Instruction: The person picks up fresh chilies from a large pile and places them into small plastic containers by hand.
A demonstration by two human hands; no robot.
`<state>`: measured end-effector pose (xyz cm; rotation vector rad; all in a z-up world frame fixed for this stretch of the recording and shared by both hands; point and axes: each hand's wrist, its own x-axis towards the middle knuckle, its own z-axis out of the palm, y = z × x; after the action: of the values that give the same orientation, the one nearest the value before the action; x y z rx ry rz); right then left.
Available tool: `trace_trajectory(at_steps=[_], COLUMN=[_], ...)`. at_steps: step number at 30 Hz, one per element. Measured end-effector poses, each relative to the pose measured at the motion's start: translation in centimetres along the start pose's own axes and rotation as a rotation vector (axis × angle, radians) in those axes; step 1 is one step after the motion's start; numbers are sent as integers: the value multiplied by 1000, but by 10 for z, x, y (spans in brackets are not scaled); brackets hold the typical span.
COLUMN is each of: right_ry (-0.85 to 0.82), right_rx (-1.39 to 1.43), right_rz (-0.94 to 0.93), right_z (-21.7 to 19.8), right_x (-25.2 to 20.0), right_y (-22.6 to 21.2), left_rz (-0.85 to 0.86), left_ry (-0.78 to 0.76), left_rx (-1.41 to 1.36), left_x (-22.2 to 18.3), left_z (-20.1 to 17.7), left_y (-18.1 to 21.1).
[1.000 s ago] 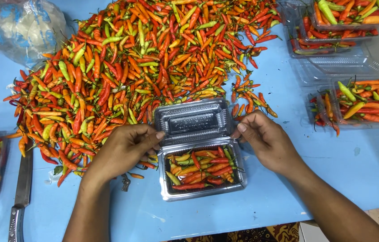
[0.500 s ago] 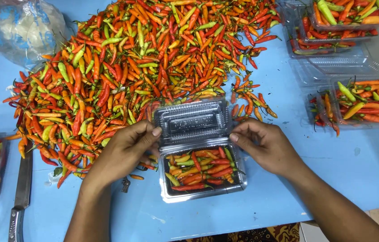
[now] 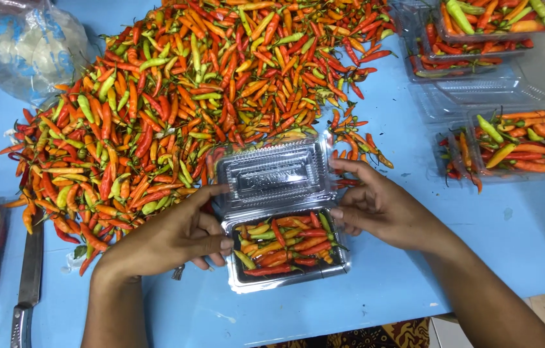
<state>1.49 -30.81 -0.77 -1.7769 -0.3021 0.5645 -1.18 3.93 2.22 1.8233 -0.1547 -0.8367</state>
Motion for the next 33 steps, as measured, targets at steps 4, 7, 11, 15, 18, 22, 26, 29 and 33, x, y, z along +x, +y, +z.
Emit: trace_trajectory(at_steps=[4,7,11,15,18,22,26,29,33], right_ry=[-30,-10,66,86,107,140,205,252,323], right_rx=[42,121,229,256,275,293,305,292,252], right_rz=[-23,-79,-133,-166,-242,-284,-368,-411,-411], right_z=[-2,-2,-3,-4,-4,-10,-16,-28,-49], right_x=[0,3,3,6,8,9,4,0,-14], right_y=[6,10,7,14,17,19,14,8,-4], left_rz=[-5,58,186,285,337,406,486,520,536], left_ry=[4,15,50,73,74,91,121,171,214], left_rx=[-19,-86,-187,-233,-274,-291,-308,-286,-278], left_x=[4,7,11,15,18,19,25,28,32], left_z=[0,-1,-2,-2,1,7,13,18,28], left_y=[-5,-11,-17,-12,-14,-11,-8,8,38])
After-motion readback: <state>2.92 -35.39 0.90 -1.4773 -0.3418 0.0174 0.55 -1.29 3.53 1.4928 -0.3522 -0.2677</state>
